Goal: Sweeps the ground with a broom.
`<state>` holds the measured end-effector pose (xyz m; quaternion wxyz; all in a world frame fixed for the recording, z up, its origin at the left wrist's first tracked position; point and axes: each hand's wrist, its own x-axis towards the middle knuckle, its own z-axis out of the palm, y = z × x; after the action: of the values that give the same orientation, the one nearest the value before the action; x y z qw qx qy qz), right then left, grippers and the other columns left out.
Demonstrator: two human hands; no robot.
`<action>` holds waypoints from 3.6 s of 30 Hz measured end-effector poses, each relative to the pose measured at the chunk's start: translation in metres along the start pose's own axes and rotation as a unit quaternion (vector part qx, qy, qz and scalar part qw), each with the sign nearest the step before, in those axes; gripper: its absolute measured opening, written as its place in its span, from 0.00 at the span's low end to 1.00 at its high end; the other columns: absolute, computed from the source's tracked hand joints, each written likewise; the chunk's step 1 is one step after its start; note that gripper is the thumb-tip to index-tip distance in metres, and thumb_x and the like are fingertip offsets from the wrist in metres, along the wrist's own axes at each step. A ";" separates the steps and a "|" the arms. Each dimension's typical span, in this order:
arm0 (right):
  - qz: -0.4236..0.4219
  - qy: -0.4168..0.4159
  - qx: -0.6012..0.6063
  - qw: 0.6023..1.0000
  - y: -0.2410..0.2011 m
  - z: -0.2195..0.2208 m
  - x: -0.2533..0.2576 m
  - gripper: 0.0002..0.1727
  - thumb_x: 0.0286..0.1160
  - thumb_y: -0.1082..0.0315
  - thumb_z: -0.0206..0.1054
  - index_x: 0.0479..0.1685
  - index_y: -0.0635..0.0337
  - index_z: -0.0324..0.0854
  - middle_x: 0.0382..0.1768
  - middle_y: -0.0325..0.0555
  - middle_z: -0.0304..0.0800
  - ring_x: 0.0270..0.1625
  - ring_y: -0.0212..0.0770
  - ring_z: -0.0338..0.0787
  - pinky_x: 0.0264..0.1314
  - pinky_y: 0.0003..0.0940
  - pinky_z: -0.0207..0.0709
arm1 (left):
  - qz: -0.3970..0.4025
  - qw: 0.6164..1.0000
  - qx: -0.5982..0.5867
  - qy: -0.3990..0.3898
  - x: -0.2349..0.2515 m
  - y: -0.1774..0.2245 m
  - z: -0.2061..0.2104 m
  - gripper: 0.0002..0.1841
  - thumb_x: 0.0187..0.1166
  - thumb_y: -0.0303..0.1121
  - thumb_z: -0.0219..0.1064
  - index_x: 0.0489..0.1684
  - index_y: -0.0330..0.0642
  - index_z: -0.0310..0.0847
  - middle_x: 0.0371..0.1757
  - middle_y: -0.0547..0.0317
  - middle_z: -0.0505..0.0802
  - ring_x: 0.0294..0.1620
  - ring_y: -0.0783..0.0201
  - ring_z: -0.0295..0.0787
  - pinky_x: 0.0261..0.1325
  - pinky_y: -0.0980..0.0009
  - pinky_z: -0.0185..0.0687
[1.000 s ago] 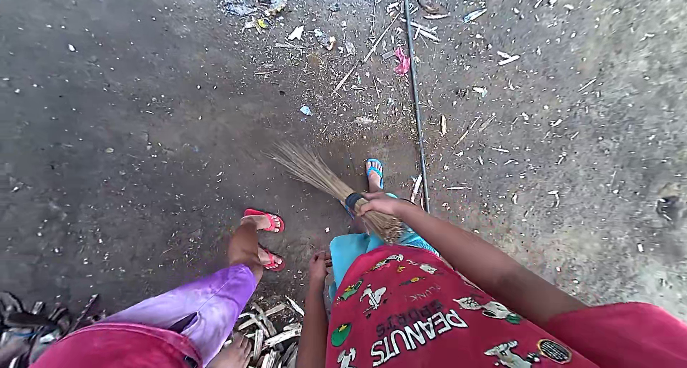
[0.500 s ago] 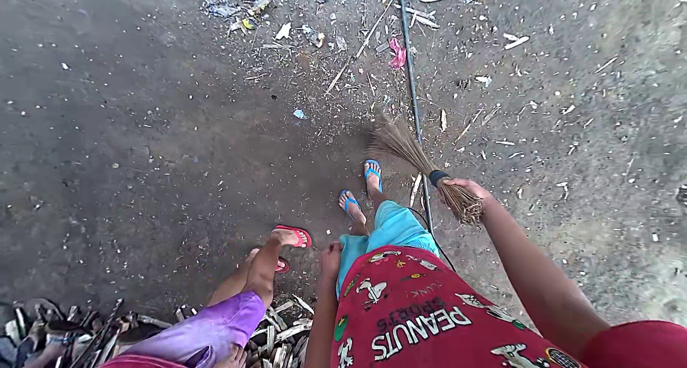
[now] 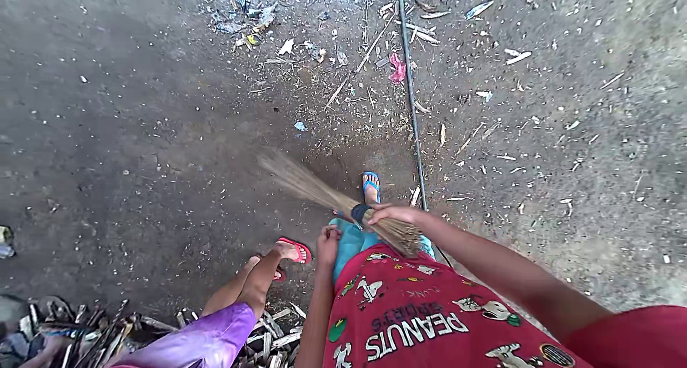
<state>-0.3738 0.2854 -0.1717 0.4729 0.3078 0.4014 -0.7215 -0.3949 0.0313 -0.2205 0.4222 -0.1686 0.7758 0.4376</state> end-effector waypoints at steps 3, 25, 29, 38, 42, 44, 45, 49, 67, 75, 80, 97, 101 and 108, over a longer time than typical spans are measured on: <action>0.007 -0.013 -0.020 1.000 -0.005 0.023 0.065 0.38 0.78 0.64 0.67 0.90 0.59 0.58 0.57 0.57 0.87 0.45 0.46 0.90 0.51 0.45 0.86 | -0.014 1.000 -0.026 0.000 0.009 0.016 -0.008 0.17 0.92 0.27 0.46 0.67 0.24 0.73 0.51 0.41 0.89 0.41 0.60 0.89 0.49 0.64 0.85; -0.139 0.357 0.133 0.914 -0.032 0.100 0.047 0.47 0.77 0.69 0.67 0.94 0.52 0.41 0.64 0.56 0.82 0.54 0.43 0.90 0.54 0.40 0.86 | -0.134 0.991 -0.008 0.001 0.067 -0.060 -0.165 0.20 0.95 0.36 0.47 0.71 0.31 0.74 0.54 0.40 0.90 0.42 0.54 0.87 0.45 0.55 0.80; -0.133 0.122 0.231 0.956 -0.040 0.120 0.071 0.32 0.85 0.64 0.57 0.88 0.51 0.54 0.51 0.50 0.87 0.42 0.40 0.90 0.44 0.36 0.87 | -0.153 0.988 -0.007 -0.002 0.055 -0.076 -0.173 0.20 0.95 0.37 0.48 0.70 0.29 0.74 0.54 0.39 0.91 0.41 0.55 0.88 0.44 0.58 0.82; -0.129 0.066 0.287 0.947 0.017 0.047 0.116 0.17 0.87 0.58 0.46 0.50 0.57 0.78 0.33 0.43 0.89 0.29 0.34 0.88 0.31 0.28 0.83 | -0.129 0.991 -0.019 -0.009 0.053 -0.064 -0.186 0.19 0.95 0.37 0.48 0.70 0.31 0.75 0.55 0.40 0.91 0.44 0.53 0.89 0.45 0.56 0.83; -0.141 0.216 0.300 0.918 0.040 -0.026 0.026 0.21 0.91 0.55 0.39 0.54 0.57 0.76 0.33 0.44 0.88 0.27 0.35 0.88 0.26 0.26 0.82 | -0.088 0.996 -0.004 -0.008 0.059 -0.060 -0.201 0.19 0.95 0.35 0.46 0.70 0.32 0.75 0.54 0.43 0.92 0.42 0.57 0.90 0.41 0.59 0.82; -0.175 0.262 0.330 0.890 0.044 -0.041 0.001 0.23 0.91 0.54 0.36 0.50 0.57 0.76 0.31 0.45 0.88 0.27 0.36 0.89 0.27 0.26 0.83 | -0.095 0.995 -0.001 -0.003 0.064 -0.066 -0.206 0.19 0.95 0.35 0.45 0.72 0.33 0.74 0.55 0.43 0.92 0.43 0.56 0.90 0.43 0.57 0.82; -0.196 0.291 0.349 0.869 0.042 -0.041 -0.002 0.23 0.92 0.54 0.36 0.48 0.57 0.75 0.30 0.45 0.87 0.27 0.36 0.89 0.27 0.27 0.84 | -0.106 0.994 -0.003 0.002 0.067 -0.069 -0.207 0.20 0.96 0.36 0.45 0.72 0.33 0.74 0.56 0.43 0.92 0.44 0.55 0.89 0.44 0.56 0.81; -0.159 0.522 0.274 0.792 0.019 0.011 0.031 0.18 0.84 0.58 0.60 0.64 0.59 0.77 0.44 0.48 0.87 0.41 0.40 0.87 0.44 0.40 0.82 | -0.143 0.989 -0.022 0.022 0.066 -0.085 -0.205 0.20 0.96 0.38 0.47 0.71 0.32 0.74 0.56 0.40 0.92 0.46 0.51 0.90 0.47 0.52 0.82; -0.132 0.117 0.314 0.933 -0.010 0.103 0.111 0.16 0.90 0.58 0.46 0.49 0.58 0.77 0.32 0.44 0.88 0.29 0.36 0.88 0.32 0.29 0.83 | -0.106 0.994 0.013 -0.017 0.052 -0.067 -0.188 0.19 0.95 0.37 0.48 0.70 0.32 0.75 0.53 0.42 0.92 0.43 0.54 0.90 0.45 0.55 0.83; -0.197 0.443 0.328 0.811 0.021 -0.005 0.031 0.15 0.85 0.56 0.54 0.58 0.54 0.77 0.41 0.43 0.88 0.39 0.35 0.89 0.40 0.32 0.84 | -0.124 0.992 -0.014 -0.004 0.065 -0.085 -0.189 0.20 0.96 0.36 0.46 0.72 0.32 0.74 0.57 0.40 0.91 0.46 0.52 0.89 0.46 0.54 0.81; -0.142 0.547 0.075 0.822 0.041 0.023 0.043 0.31 0.75 0.66 0.72 0.80 0.60 0.72 0.58 0.56 0.89 0.52 0.43 0.91 0.56 0.43 0.85 | -0.138 0.990 -0.032 -0.004 0.052 -0.099 -0.176 0.20 0.95 0.36 0.48 0.71 0.30 0.75 0.56 0.38 0.91 0.44 0.52 0.88 0.46 0.55 0.82; -0.175 0.071 0.296 0.936 0.010 0.065 0.151 0.17 0.86 0.55 0.52 0.56 0.57 0.78 0.38 0.44 0.90 0.35 0.36 0.90 0.38 0.31 0.86 | -0.099 0.995 0.023 0.001 0.052 -0.052 -0.190 0.20 0.96 0.37 0.46 0.71 0.33 0.75 0.55 0.43 0.92 0.43 0.56 0.90 0.41 0.59 0.82; -0.242 0.246 0.364 0.865 0.025 -0.004 0.076 0.23 0.91 0.51 0.41 0.55 0.55 0.78 0.39 0.43 0.88 0.35 0.35 0.87 0.36 0.30 0.82 | -0.099 0.995 0.003 0.000 0.056 -0.053 -0.193 0.20 0.96 0.36 0.44 0.72 0.33 0.74 0.56 0.42 0.92 0.44 0.55 0.90 0.43 0.58 0.82; -0.183 0.288 0.328 0.881 -0.058 0.052 0.042 0.17 0.83 0.53 0.50 0.46 0.55 0.78 0.30 0.42 0.87 0.27 0.35 0.88 0.26 0.31 0.83 | -0.129 0.991 -0.031 0.031 0.040 -0.079 -0.197 0.20 0.96 0.37 0.47 0.70 0.31 0.75 0.55 0.40 0.91 0.43 0.54 0.89 0.43 0.57 0.82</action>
<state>-0.4463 0.2354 -0.1643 0.0680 0.5605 0.3094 -0.7652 -0.4686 -0.1705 -0.2431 0.4453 -0.2940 0.7464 0.3977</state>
